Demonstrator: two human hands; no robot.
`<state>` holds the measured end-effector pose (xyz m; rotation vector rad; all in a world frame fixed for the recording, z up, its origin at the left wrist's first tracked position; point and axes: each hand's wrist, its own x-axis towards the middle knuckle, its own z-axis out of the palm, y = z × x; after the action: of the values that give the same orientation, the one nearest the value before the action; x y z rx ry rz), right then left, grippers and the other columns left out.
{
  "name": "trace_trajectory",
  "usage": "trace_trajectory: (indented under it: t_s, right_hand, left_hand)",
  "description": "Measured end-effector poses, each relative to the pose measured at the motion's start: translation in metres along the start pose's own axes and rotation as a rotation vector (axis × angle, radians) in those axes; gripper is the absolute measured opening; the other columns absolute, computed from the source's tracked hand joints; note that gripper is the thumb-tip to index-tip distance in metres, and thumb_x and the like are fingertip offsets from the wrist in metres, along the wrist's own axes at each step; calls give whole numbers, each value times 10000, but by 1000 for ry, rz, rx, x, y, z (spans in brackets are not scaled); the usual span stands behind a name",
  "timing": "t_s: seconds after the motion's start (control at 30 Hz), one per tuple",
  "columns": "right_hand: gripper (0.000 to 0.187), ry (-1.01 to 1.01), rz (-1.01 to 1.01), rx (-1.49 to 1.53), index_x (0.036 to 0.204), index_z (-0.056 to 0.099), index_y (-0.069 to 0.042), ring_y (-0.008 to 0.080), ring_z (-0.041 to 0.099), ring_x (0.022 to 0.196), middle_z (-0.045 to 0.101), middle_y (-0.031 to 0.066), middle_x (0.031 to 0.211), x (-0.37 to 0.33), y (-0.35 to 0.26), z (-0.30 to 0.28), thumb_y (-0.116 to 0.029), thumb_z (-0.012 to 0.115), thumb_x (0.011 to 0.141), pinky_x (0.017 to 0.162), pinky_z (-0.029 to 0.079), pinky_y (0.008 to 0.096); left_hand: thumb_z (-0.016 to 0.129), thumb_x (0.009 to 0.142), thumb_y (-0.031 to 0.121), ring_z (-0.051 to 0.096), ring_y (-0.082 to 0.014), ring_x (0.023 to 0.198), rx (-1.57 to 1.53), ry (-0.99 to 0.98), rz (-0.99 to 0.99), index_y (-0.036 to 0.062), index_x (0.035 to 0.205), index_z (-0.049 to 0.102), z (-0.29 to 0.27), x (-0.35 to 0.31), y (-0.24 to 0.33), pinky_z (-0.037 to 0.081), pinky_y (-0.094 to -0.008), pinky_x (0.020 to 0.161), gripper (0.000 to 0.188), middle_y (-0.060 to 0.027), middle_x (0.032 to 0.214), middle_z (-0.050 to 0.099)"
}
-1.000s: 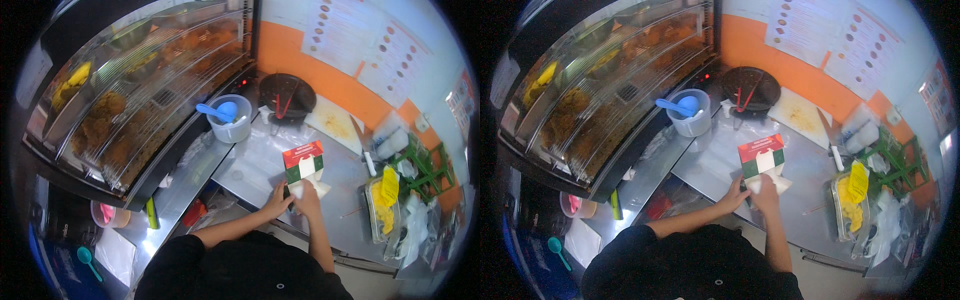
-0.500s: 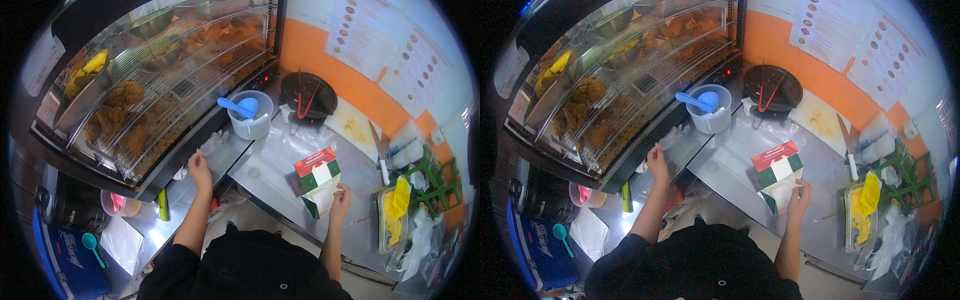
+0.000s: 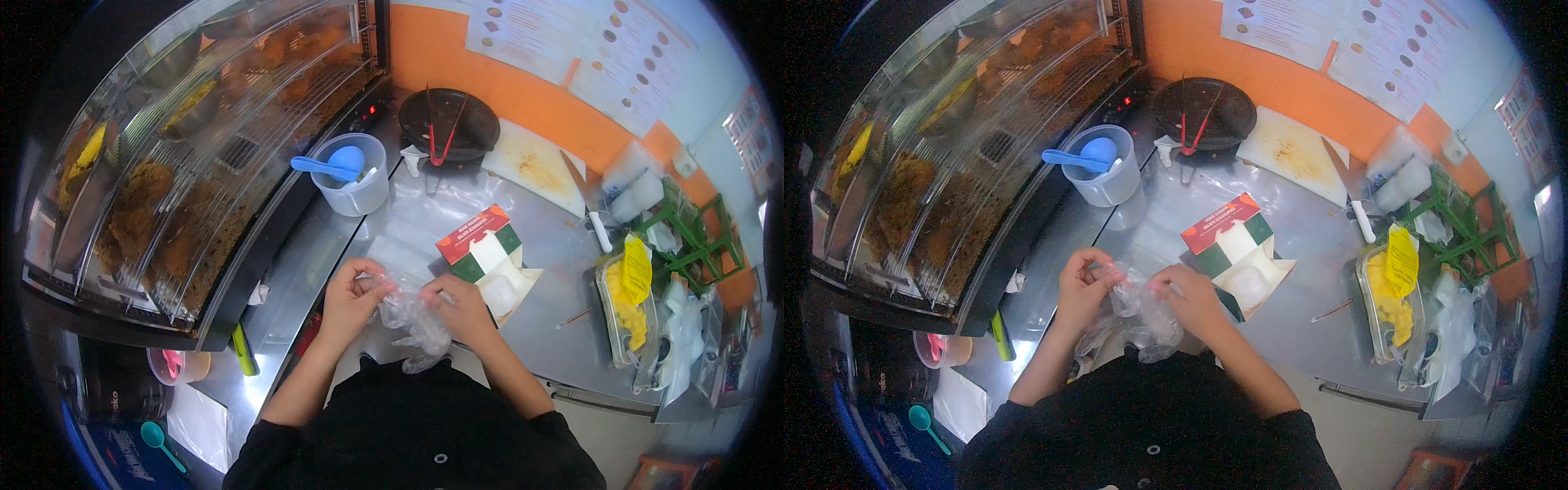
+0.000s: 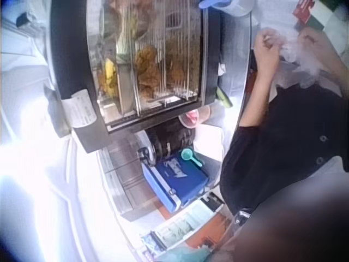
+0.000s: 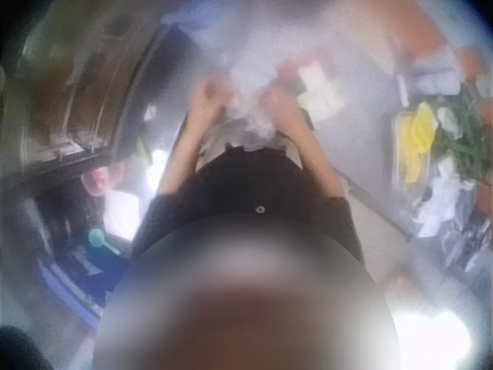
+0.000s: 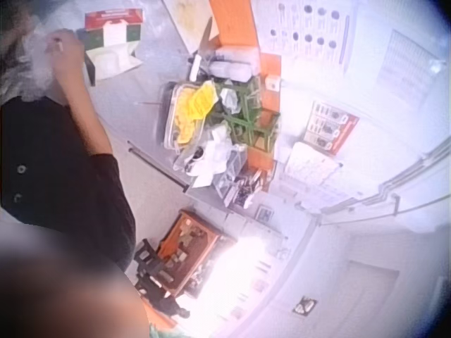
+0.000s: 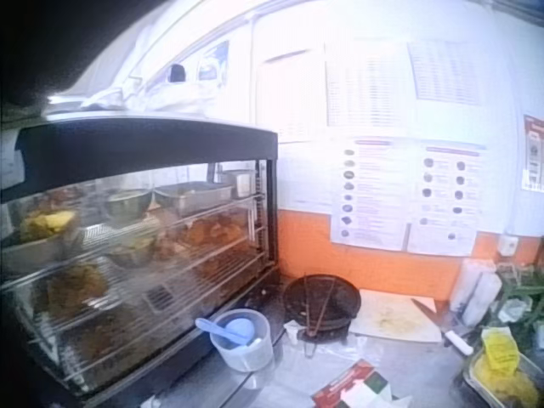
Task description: The person retrieves a receipt and places it on a food warmer, then opens a cooler to take out a white rice cake. They open a takeout box, place the rice cake inside, add a portion of fried chicken, and include a yellow condiment. The person writes on the receipt, closes the box, and places it into a plastic bag.
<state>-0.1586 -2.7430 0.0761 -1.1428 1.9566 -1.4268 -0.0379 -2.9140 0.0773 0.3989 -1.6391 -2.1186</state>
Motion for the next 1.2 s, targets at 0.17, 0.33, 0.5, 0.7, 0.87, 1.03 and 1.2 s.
trace_trajectory:
  t_s: [0.17, 0.33, 0.5, 0.7, 0.87, 1.03, 1.2]
  right_hand:
    - [165, 160, 39, 349, 941, 590, -24, 115, 552, 831, 593, 32, 908, -5, 21, 1, -187, 572, 954, 742, 441, 249]
    - [183, 256, -127, 455, 934, 551, -46, 117, 522, 846, 571, 48, 978, -9, 29, 4, -224, 550, 975, 762, 432, 253]
    - [224, 292, -162, 528, 980, 532, -63, 130, 528, 868, 566, 61, 1010, -13, 32, -5, -286, 544, 978, 782, 443, 273]
    - [308, 316, -132, 919, 997, 536, -38, 163, 587, 868, 593, 74, 992, -23, 39, 0, -346, 523, 980, 788, 487, 329]
    - [268, 306, -32, 870, 998, 527, -42, 164, 588, 877, 593, 78, 1004, -28, 49, -3, -309, 530, 978, 784, 487, 329]
    - [190, 138, -128, 969, 1021, 524, -56, 150, 559, 936, 579, 81, 1047, -24, 45, -1, -229, 557, 951, 848, 454, 316]
    - [161, 191, 142, 1162, 973, 556, -63, 129, 528, 900, 571, 43, 1001, -23, 26, -4, -220, 564, 939, 800, 425, 279]
  left_hand:
    - [667, 850, -10, 575, -84, 775, 89, -46, -79, 16, 1157, 520, 1, 8, -5, 482, -224, 684, 341, -38, 940, 575]
    - [623, 920, 115, 559, -74, 765, 195, -210, -39, 21, 1078, 552, 11, 10, -22, 458, -237, 676, 197, -19, 872, 582]
    - [574, 960, 166, 553, -82, 717, 89, -277, 11, 19, 902, 554, 8, 12, -23, 447, -225, 667, 159, -28, 857, 606]
    - [589, 940, 139, 563, -123, 846, 150, -231, -186, 21, 947, 553, 17, 13, -12, 450, -260, 785, 123, -64, 1002, 628]
    - [645, 859, 86, 533, -200, 1065, 400, -211, 243, 32, 1085, 585, 30, 14, 4, 414, -318, 925, 240, -87, 1192, 569]
    - [663, 834, 114, 547, -233, 1066, 599, -299, 342, 29, 975, 629, 35, 17, 11, 410, -343, 928, 168, -99, 1104, 605]
    - [660, 850, 136, 597, -233, 951, 664, -476, 314, 33, 889, 653, 43, 21, 7, 443, -338, 840, 110, -76, 927, 645]
